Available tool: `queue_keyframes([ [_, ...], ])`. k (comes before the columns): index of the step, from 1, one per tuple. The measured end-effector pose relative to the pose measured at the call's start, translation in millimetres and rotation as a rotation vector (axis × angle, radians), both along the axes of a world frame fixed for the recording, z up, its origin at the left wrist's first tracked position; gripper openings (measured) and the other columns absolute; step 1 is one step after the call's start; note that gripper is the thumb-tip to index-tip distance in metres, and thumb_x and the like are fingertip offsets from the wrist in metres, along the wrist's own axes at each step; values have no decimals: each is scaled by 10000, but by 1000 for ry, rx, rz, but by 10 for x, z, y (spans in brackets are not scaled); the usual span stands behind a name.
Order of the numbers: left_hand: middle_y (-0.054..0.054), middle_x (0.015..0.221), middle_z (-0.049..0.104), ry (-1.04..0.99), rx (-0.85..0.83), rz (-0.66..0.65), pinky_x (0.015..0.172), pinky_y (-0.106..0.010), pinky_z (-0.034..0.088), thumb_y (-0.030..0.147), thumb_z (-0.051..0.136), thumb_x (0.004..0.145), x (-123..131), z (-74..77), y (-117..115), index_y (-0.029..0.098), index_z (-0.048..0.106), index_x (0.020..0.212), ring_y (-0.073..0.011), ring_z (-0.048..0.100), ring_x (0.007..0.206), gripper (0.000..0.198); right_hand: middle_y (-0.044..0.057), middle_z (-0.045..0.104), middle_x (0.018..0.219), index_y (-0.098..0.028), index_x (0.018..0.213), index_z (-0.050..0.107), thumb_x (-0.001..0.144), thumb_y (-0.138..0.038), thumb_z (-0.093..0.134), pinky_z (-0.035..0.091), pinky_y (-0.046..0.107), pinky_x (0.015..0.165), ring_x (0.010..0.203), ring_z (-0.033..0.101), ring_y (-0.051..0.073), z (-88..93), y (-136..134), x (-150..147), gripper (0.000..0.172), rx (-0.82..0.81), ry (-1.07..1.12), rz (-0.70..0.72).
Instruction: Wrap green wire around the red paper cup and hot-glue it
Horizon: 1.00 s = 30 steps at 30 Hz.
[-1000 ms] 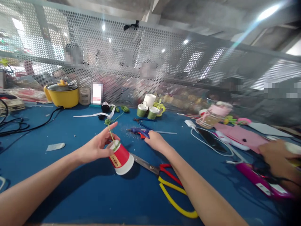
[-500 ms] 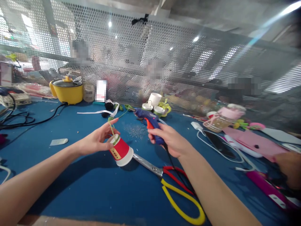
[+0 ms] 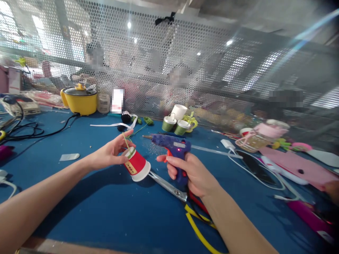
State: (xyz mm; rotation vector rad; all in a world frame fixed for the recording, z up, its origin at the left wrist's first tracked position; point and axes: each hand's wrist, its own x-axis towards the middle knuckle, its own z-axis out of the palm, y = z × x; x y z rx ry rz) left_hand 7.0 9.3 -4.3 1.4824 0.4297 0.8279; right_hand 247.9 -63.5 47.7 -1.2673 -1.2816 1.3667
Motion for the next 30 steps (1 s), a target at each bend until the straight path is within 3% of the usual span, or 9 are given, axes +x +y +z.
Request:
queue_keyframes([
  [10,-57,1137,517,11,-22,7,935,-417,372,185,679,736,15,-7,8,334,223,1406,-233,484,1100,824,-31,520,404,-196,666,636,726,-356,580,436,265,456,425,518,152,-47,-129,-136,180,287,-649,-125],
  [13,-52,1120,520,-2,-33,3,930,-414,374,172,680,734,13,-20,21,336,236,1404,-221,497,1072,820,1,615,501,-203,725,672,753,-363,552,479,276,511,519,595,185,-101,-148,-139,202,393,-724,-96],
  [19,-52,1114,510,-9,-28,5,903,-410,374,171,684,726,12,-28,29,342,229,1405,-219,502,1046,835,54,709,723,-198,778,675,776,-343,515,525,324,669,667,658,224,-111,-189,-171,215,432,-826,-61],
  [26,-54,1114,495,-11,-18,1,886,-389,376,154,678,726,13,-13,23,330,230,1407,-207,501,1027,833,45,659,640,-252,736,655,792,-257,530,508,321,609,610,624,216,12,-217,-211,137,572,-896,-14],
  [30,-50,1106,495,3,1,13,899,-390,377,157,677,726,14,-20,26,319,214,1412,-204,503,1030,843,52,648,646,-254,734,652,795,-272,535,497,331,611,622,617,224,-41,-204,-187,133,601,-916,-35],
])
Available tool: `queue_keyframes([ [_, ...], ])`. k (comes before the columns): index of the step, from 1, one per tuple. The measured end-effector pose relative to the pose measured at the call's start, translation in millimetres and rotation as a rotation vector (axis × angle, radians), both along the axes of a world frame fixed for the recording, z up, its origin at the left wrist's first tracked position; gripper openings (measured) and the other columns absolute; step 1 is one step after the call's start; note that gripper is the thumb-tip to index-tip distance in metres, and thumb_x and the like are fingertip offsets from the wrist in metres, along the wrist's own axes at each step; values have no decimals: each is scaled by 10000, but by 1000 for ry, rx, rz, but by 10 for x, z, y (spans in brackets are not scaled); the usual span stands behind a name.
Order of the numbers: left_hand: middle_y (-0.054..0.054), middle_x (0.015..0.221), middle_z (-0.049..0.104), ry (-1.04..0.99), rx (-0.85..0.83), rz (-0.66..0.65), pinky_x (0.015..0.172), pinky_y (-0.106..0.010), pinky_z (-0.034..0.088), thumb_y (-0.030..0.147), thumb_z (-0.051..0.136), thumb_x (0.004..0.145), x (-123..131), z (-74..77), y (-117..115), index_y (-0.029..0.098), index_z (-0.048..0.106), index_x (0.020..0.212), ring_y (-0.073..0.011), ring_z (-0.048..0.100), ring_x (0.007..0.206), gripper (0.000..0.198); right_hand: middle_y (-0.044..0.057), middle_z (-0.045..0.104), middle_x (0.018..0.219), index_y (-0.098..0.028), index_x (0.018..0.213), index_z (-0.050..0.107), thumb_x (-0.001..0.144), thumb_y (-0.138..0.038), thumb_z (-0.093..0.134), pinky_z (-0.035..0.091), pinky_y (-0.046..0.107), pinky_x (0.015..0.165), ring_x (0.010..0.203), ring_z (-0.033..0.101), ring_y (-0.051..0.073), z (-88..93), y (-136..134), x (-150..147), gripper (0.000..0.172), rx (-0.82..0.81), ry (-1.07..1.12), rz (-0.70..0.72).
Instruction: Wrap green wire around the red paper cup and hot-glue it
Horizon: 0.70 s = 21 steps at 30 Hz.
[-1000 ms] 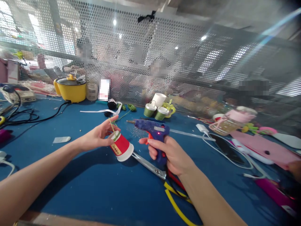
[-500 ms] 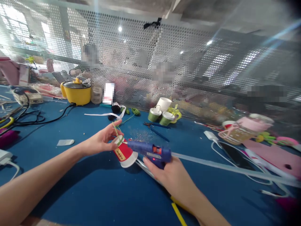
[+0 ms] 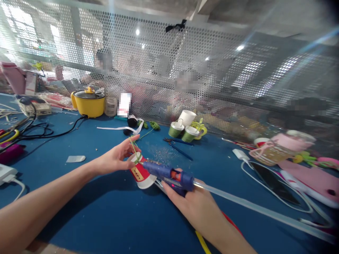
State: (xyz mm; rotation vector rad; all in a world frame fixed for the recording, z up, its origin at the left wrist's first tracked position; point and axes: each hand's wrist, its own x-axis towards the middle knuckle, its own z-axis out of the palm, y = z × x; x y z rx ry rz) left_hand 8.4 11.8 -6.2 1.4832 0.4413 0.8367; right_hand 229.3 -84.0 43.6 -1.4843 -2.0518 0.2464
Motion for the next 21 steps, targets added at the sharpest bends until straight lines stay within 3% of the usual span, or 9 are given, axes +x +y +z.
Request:
queue_keyframes([
  [6,-50,1133,497,16,28,11,932,-404,368,177,678,733,-4,-25,10,324,232,1404,-211,492,1059,819,60,641,633,-249,721,645,805,-290,519,497,347,594,593,612,227,-54,12,20,156,-35,34,-39],
  [11,-49,1121,495,8,31,10,940,-411,355,162,677,727,0,-17,11,312,235,1403,-207,493,1041,820,82,681,710,-248,767,681,758,-298,572,508,392,734,785,647,287,54,-17,27,121,-7,-49,11],
  [15,-47,1120,502,8,26,8,946,-408,356,145,677,724,-3,-8,8,317,241,1402,-209,492,1057,824,79,677,694,-249,743,671,775,-297,549,510,376,682,690,642,260,79,-19,8,135,-41,-5,0],
  [21,-45,1112,511,-9,23,-12,929,-389,384,103,668,720,-18,15,-3,314,280,1392,-201,505,1046,803,72,645,653,-265,728,668,764,-346,562,495,374,676,697,633,265,-136,34,54,138,18,137,-29],
])
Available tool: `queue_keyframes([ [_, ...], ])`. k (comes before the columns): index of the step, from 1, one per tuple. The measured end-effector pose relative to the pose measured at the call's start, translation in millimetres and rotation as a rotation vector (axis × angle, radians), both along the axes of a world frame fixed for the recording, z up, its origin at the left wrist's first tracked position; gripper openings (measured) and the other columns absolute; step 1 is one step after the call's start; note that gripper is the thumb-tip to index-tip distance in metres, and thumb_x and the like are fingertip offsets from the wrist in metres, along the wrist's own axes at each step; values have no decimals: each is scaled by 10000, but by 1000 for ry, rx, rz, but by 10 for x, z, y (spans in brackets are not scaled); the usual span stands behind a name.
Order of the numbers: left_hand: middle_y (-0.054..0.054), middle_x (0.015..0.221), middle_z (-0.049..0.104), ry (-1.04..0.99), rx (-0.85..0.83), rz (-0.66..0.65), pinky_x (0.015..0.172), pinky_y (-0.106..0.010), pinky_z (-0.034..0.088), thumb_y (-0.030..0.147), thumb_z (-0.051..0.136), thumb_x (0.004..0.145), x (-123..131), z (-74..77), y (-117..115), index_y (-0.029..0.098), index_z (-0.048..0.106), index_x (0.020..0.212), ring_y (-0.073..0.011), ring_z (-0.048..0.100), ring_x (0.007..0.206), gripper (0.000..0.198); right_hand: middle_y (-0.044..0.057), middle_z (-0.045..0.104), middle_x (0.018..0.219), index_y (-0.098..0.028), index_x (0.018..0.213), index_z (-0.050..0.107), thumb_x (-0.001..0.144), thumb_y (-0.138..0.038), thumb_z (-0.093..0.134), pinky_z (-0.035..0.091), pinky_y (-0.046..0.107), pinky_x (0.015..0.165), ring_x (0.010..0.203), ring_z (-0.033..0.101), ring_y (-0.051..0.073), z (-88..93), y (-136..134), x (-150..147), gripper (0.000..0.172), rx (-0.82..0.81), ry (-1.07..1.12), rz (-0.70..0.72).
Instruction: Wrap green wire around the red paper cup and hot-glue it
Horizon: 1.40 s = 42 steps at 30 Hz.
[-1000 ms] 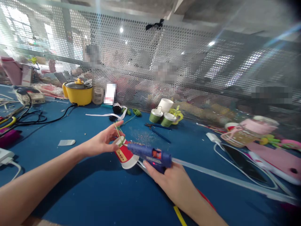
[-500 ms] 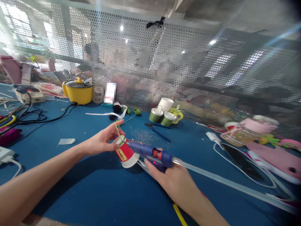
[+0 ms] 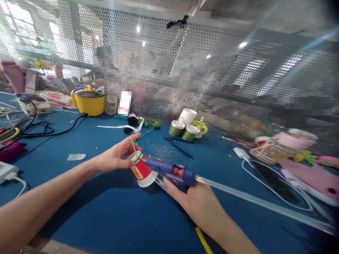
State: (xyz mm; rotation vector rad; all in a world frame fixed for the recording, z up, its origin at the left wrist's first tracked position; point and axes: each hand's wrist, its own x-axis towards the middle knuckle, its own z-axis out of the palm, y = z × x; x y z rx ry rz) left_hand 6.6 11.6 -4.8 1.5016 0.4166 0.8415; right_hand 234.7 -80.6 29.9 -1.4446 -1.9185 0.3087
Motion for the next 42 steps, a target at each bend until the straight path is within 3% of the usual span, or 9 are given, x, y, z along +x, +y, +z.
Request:
queue_keyframes([
  [5,-38,1111,510,-6,-18,-32,917,-364,391,67,653,715,-5,16,-2,322,282,1389,-185,503,1048,811,71,639,647,-266,810,688,764,-369,568,494,365,651,722,640,275,-96,25,81,165,-22,37,-23],
  [16,-30,1112,524,-59,-43,-57,932,-362,374,51,662,705,-1,-22,17,335,317,1368,-179,517,1050,800,72,675,642,-246,758,692,779,-337,546,494,347,578,598,620,236,8,-9,10,173,-25,-25,-18],
  [22,-34,1109,526,-45,-39,-44,917,-369,382,40,659,701,-1,-7,10,327,302,1378,-176,527,1020,817,69,687,722,-246,745,671,765,-285,554,515,363,683,706,642,250,127,-56,-82,125,-101,-31,28],
  [30,-56,1193,497,-15,-18,-35,979,-389,362,121,684,728,-17,-19,0,365,229,1406,-204,489,1121,852,48,699,718,-218,778,673,775,-316,557,506,342,652,691,649,243,130,-18,-27,151,-181,2,-7],
  [35,-69,1251,482,1,-29,-40,993,-407,368,114,691,712,-20,-16,1,370,210,1413,-224,469,1161,888,24,645,574,-227,708,661,773,-320,579,478,304,569,660,636,231,213,-24,-22,140,-198,50,-18],
  [42,-80,1282,461,8,-38,-47,976,-404,384,124,689,713,-27,-17,9,363,193,1415,-232,455,1180,893,-5,587,470,-214,671,639,769,-329,572,461,283,526,564,613,203,195,19,-25,165,-210,61,-57],
])
